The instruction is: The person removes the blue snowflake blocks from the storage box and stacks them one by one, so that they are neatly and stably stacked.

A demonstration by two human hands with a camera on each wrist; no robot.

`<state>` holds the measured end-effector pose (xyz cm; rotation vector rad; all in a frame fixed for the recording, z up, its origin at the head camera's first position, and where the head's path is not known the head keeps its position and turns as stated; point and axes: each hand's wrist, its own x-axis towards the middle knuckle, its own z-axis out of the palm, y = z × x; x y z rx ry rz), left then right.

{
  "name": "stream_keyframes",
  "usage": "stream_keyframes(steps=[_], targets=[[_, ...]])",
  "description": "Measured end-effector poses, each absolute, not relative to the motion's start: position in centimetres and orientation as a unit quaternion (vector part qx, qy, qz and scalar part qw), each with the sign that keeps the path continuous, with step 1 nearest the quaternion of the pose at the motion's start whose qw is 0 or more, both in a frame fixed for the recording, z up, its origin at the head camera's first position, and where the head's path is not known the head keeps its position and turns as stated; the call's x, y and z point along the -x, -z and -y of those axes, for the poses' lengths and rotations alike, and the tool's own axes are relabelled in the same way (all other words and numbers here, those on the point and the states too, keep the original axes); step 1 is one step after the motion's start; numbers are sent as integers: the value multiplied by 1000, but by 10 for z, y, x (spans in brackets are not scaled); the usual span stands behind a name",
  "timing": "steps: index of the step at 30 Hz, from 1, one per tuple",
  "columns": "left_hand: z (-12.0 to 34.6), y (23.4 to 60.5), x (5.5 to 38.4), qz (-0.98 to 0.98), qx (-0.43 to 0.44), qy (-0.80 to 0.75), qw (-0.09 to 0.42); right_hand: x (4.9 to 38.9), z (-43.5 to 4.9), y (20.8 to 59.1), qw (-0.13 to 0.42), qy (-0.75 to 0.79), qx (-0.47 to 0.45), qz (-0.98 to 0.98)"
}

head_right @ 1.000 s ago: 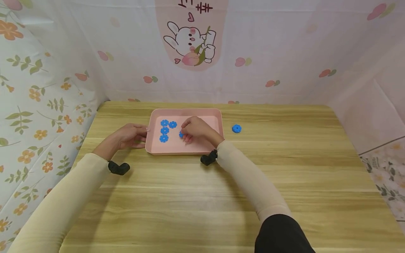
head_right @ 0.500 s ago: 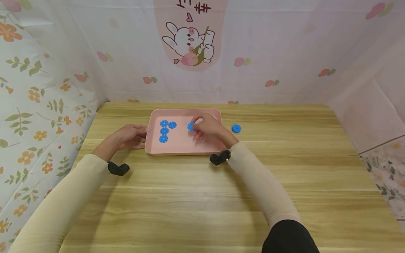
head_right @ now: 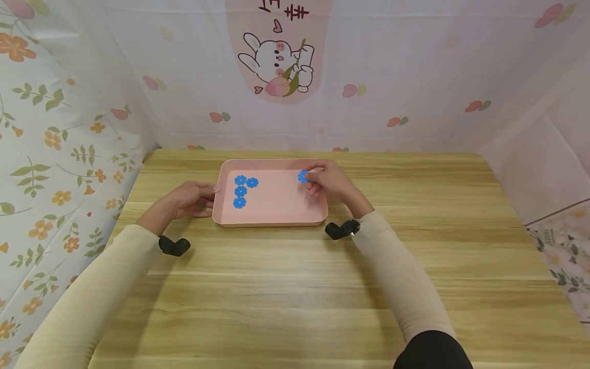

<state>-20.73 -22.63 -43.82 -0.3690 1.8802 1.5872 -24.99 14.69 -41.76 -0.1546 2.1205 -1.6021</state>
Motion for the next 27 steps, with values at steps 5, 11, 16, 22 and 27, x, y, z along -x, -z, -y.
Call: stream_keyframes(steps=[5,11,16,22,27], targets=[[227,439,207,-718,141,-602,320,251,-162,418,222,600,18,-768],[228,440,207,-717,140,-604,319,246,-179,412,210,624,-3,-753],[228,440,207,-714,141,-605,322,242,-195,418,190,638,-14,-746],[227,439,208,-713,142,-606,323,242,-214,434,171,636,-32,-752],[227,439,208,-715,141,-604,321,240,-223,442,160,623,-54,-764]])
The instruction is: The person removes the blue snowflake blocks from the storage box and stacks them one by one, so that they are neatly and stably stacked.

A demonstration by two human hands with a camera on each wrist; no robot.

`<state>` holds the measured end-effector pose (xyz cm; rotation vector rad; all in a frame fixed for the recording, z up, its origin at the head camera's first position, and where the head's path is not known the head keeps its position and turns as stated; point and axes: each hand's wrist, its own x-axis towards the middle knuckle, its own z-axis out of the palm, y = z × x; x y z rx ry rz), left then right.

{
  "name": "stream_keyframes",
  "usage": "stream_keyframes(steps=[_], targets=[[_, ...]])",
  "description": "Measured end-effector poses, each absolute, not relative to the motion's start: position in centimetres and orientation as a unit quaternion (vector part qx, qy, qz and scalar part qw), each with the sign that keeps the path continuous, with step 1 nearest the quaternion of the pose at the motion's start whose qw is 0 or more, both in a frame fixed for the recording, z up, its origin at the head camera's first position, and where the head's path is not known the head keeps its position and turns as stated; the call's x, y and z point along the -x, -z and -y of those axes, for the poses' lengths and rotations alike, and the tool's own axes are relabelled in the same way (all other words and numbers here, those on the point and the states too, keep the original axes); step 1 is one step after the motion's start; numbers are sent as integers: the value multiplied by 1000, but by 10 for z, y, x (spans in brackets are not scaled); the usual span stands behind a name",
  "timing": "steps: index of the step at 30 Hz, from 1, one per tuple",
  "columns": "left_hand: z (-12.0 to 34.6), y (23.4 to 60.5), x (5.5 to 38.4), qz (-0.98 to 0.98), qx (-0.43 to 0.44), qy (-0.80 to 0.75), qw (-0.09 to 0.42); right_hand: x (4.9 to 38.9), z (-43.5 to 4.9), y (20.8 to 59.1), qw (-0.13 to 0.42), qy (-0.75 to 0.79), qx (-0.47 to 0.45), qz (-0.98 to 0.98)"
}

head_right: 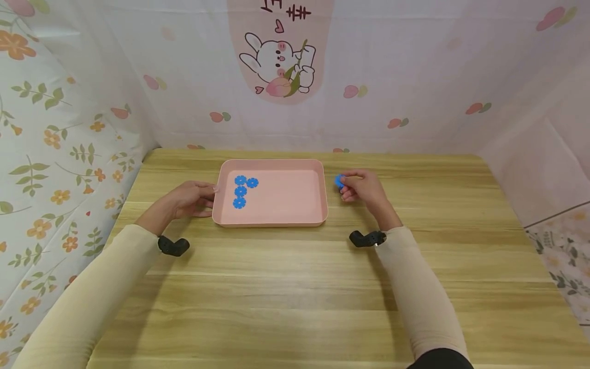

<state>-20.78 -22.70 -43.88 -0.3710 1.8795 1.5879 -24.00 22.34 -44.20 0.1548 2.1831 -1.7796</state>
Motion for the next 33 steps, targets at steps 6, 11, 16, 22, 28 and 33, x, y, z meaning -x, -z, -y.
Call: stream_keyframes(steps=[6,11,16,22,28,33], targets=[[226,439,208,-717,139,-604,319,237,-233,449,155,622,-68,-764],[226,440,209,-714,140,-607,320,235,-239,454,153,623,-79,-763],[227,441,209,-711,145,-607,324,234,-241,459,157,629,-88,-756],[228,440,209,-713,143,-607,322,234,-240,461,156,631,-79,-756],[227,440,209,-713,141,-607,321,237,-240,464,163,623,-82,-761],[228,440,208,-714,139,-607,320,236,-238,457,185,622,-88,-756]])
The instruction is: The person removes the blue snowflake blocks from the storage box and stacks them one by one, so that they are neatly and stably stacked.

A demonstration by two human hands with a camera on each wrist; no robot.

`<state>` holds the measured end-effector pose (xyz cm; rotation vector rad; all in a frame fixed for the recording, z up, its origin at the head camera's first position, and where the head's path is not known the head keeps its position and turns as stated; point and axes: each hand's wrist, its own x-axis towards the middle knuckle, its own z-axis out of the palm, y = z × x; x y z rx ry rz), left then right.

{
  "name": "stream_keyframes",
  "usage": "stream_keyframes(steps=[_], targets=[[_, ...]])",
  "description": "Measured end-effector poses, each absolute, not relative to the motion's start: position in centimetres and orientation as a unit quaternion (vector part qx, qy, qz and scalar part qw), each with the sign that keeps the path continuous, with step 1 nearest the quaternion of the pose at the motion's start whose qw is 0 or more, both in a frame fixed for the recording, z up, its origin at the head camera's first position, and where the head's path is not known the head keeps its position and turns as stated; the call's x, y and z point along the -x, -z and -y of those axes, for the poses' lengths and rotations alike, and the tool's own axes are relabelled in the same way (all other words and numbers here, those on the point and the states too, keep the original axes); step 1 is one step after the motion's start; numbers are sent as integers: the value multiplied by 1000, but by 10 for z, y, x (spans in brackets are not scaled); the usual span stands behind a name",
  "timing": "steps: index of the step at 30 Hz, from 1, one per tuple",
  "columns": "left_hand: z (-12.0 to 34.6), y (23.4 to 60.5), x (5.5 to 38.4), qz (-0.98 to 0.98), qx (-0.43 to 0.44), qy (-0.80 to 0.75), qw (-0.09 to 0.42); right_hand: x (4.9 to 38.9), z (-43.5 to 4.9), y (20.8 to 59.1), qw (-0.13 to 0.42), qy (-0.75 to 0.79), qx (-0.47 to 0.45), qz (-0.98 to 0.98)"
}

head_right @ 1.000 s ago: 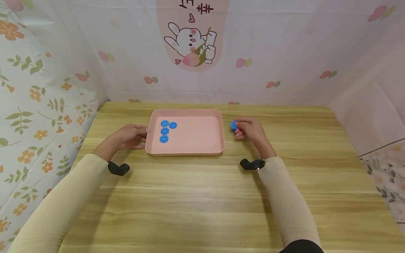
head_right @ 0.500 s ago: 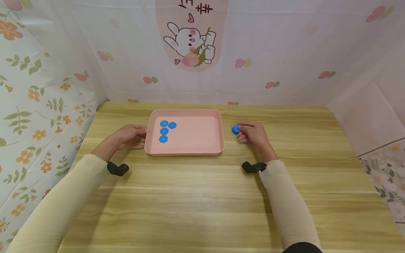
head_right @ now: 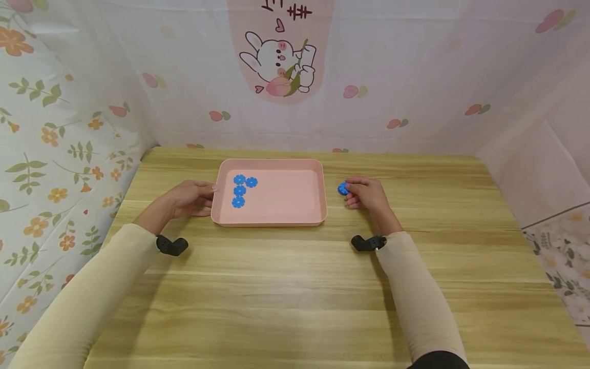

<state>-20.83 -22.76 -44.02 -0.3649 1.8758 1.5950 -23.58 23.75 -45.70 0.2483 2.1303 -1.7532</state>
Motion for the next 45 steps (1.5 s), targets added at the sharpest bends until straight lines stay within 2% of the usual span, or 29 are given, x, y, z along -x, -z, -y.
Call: stream_keyframes(steps=[7,15,20,27,45], targets=[[228,440,208,-719,137,-603,317,229,-229,443,191,609,-86,-765],[228,440,208,-718,138,-603,319,236,-237,455,190,594,-88,-776],[227,440,209,-718,138,-602,319,242,-244,459,174,559,-84,-806],[228,440,208,-718,136,-604,319,252,-241,444,160,536,-61,-827],[227,438,207,-716,138,-606,318,274,-179,408,175,516,5,-838]])
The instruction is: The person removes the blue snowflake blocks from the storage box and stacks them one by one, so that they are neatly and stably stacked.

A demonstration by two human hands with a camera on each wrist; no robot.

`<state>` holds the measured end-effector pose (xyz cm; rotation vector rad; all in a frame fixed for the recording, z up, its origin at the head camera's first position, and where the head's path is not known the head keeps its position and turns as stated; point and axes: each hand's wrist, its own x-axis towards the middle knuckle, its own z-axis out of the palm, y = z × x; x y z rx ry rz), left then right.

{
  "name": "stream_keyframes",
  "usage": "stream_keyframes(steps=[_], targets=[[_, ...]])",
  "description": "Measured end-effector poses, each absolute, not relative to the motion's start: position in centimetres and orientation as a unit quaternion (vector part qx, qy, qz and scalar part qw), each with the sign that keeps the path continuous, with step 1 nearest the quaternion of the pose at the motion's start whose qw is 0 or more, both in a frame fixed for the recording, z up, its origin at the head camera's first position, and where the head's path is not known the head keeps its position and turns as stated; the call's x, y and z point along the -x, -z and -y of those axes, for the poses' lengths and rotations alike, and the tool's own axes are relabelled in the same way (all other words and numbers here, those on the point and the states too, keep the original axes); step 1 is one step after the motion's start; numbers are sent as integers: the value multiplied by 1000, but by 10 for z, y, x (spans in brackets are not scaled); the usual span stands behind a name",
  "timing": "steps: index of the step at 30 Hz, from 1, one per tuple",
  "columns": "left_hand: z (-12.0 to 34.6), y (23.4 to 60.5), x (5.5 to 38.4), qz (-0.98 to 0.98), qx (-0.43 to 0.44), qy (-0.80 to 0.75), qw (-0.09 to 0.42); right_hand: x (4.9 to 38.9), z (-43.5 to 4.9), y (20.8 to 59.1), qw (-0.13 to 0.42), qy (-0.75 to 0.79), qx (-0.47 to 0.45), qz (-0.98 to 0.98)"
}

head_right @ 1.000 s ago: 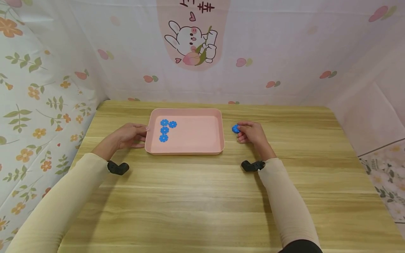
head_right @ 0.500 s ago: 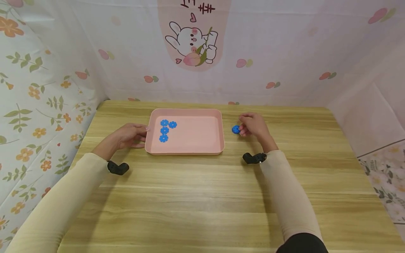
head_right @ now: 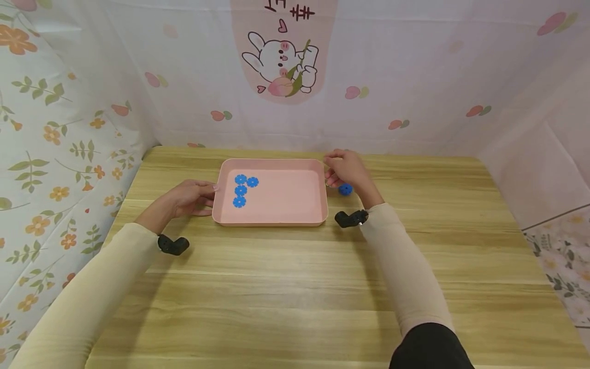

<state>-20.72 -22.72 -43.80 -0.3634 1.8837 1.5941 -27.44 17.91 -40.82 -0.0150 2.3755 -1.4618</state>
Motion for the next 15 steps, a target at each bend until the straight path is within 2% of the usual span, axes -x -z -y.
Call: stream_keyframes(steps=[15], targets=[[229,441,209,-715,129,-608,319,275,-126,408,199,516,31,-832]])
